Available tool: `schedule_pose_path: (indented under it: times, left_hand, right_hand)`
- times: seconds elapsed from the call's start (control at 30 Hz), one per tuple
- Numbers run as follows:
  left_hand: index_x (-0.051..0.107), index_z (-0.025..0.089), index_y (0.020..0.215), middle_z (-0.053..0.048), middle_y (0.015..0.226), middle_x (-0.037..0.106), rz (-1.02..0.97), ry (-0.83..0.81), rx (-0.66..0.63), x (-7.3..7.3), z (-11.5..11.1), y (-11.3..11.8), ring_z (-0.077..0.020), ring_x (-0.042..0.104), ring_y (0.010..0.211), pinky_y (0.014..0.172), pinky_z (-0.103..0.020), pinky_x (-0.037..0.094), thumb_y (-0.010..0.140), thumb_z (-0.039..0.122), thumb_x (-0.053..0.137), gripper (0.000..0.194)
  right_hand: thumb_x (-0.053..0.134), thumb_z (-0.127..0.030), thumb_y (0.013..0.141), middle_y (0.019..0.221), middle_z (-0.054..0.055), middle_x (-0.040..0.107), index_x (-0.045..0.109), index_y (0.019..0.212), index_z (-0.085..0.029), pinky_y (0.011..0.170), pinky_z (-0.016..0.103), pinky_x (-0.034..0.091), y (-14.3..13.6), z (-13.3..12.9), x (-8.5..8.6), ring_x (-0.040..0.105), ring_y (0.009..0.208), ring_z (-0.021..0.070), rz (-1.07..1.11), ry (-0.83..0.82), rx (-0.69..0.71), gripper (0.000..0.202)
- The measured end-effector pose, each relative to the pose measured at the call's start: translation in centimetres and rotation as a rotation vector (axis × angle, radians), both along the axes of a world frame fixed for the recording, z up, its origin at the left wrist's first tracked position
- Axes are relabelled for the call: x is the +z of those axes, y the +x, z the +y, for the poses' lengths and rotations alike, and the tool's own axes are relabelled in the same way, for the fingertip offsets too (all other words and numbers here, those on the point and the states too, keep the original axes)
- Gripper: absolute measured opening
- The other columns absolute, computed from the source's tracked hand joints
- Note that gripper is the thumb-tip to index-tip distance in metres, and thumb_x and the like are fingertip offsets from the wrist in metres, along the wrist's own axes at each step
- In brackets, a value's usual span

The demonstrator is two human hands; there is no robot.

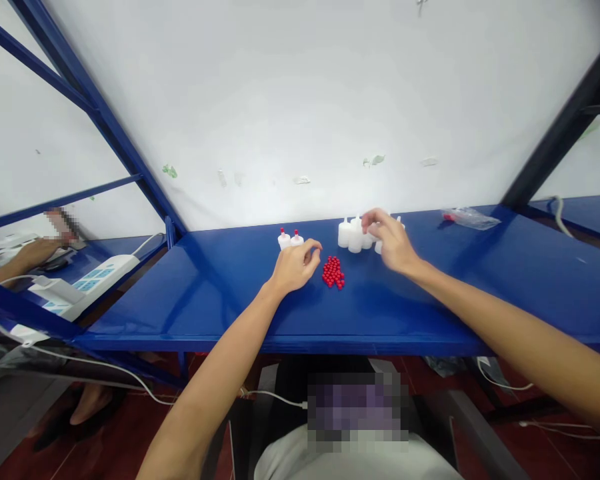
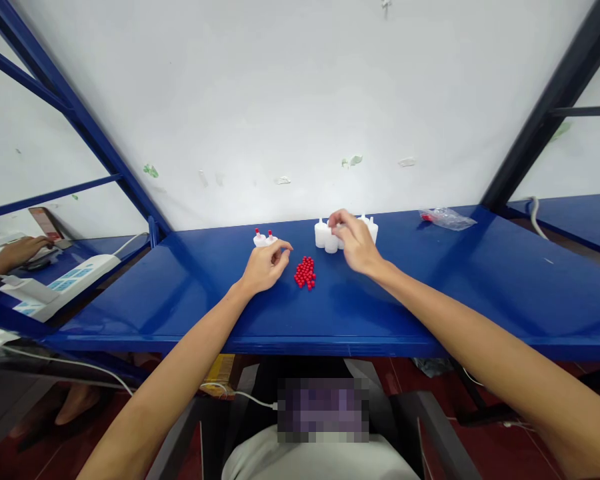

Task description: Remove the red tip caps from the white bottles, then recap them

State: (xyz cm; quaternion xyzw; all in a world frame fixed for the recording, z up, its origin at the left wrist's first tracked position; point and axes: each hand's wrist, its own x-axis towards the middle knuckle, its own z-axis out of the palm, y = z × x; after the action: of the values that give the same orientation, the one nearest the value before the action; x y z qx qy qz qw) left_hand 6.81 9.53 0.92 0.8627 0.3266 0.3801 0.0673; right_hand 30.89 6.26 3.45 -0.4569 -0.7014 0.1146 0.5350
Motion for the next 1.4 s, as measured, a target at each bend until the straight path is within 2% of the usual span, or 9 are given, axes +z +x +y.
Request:
schedule_pose_path:
  times: [0.07, 0.2, 0.3, 0.4, 0.67, 0.9, 1.17, 1.4]
  left_hand:
    - [0.065, 0.019, 0.096, 0.004, 0.056, 0.051, 0.047, -0.023, -0.037, 0.0, -0.1, 0.1, -0.0121, 0.049, 0.053, 0.058, -0.024, 0.036, 0.091, 0.024, 0.047, 0.02]
    - [0.065, 0.019, 0.097, 0.004, 0.056, 0.052, 0.112, -0.071, -0.04, -0.1, -0.1, 0.1, -0.0125, 0.05, 0.053, 0.057, -0.024, 0.034, 0.091, 0.024, 0.047, 0.02]
    - [0.066, 0.02, 0.097, 0.004, 0.057, 0.054, 0.145, -0.094, -0.037, -0.3, 0.0, 0.0, -0.0129, 0.052, 0.054, 0.057, -0.024, 0.033, 0.091, 0.024, 0.047, 0.02]
    - [0.066, 0.02, 0.097, 0.004, 0.059, 0.055, 0.17, -0.109, -0.04, -0.4, 0.1, 0.0, -0.0133, 0.053, 0.055, 0.056, -0.025, 0.032, 0.092, 0.026, 0.047, 0.021]
    - [0.066, 0.021, 0.096, 0.004, 0.057, 0.054, 0.19, -0.129, -0.027, -0.4, 0.0, 0.0, -0.0131, 0.052, 0.054, 0.055, -0.025, 0.031, 0.092, 0.025, 0.047, 0.02]
    - [0.065, 0.02, 0.097, 0.003, 0.059, 0.056, 0.218, -0.135, -0.023, -0.5, 0.1, 0.0, -0.0128, 0.052, 0.054, 0.055, -0.025, 0.031, 0.093, 0.027, 0.046, 0.021]
    - [0.065, 0.019, 0.098, 0.003, 0.06, 0.058, 0.235, -0.139, -0.03, -0.6, 0.1, 0.1, -0.0132, 0.053, 0.055, 0.054, -0.025, 0.032, 0.094, 0.027, 0.044, 0.023]
    - [0.065, 0.019, 0.098, 0.003, 0.061, 0.059, 0.237, -0.15, -0.036, -0.7, 0.1, 0.1, -0.0129, 0.054, 0.055, 0.054, -0.025, 0.032, 0.094, 0.028, 0.045, 0.022]
  right_hand:
    - [0.04, -0.022, 0.082, 0.088, 0.004, 0.058, 0.05, 0.094, -0.024, 0.074, 0.036, 0.042, 1.6, 0.5, 0.5, 0.054, 0.082, 0.022, 0.011, 0.057, -0.103, 0.016]
    - [0.041, -0.021, 0.086, 0.102, 0.008, 0.059, 0.045, 0.113, -0.024, 0.083, 0.039, 0.044, 4.1, 1.7, 1.0, 0.055, 0.094, 0.0238, -0.088, 0.111, -0.277, 0.028]
    - [0.047, -0.029, 0.088, 0.107, 0.01, 0.057, 0.052, 0.109, -0.022, 0.088, 0.043, 0.044, 4.8, 2.0, 1.1, 0.056, 0.099, 0.026, -0.179, 0.142, -0.337, 0.022]
    - [0.054, -0.038, 0.088, 0.104, 0.011, 0.056, 0.058, 0.099, -0.021, 0.087, 0.044, 0.046, 4.9, 2.1, 1.1, 0.056, 0.096, 0.0269, -0.233, 0.175, -0.38, 0.021]
    - [0.069, -0.045, 0.079, 0.092, 0.008, 0.056, 0.061, 0.089, -0.02, 0.074, 0.04, 0.047, 5.5, 2.7, 0.7, 0.056, 0.082, 0.0241, -0.287, 0.172, -0.389, 0.027]
    - [0.072, -0.044, 0.077, 0.083, 0.005, 0.058, 0.057, 0.08, -0.021, 0.067, 0.035, 0.045, 6.0, 3.7, -0.4, 0.055, 0.074, 0.0217, -0.341, 0.277, -0.413, 0.028]
    - [0.069, -0.044, 0.077, 0.08, 0.004, 0.059, 0.053, 0.078, -0.022, 0.069, 0.034, 0.045, 6.5, 4.4, -1.3, 0.058, 0.074, 0.0218, -0.333, 0.279, -0.411, 0.027]
    - [0.067, -0.046, 0.078, 0.08, 0.005, 0.061, 0.054, 0.078, -0.022, 0.076, 0.038, 0.04, 6.2, 4.2, -1.4, 0.055, 0.079, 0.0242, -0.401, 0.191, -0.405, 0.028]
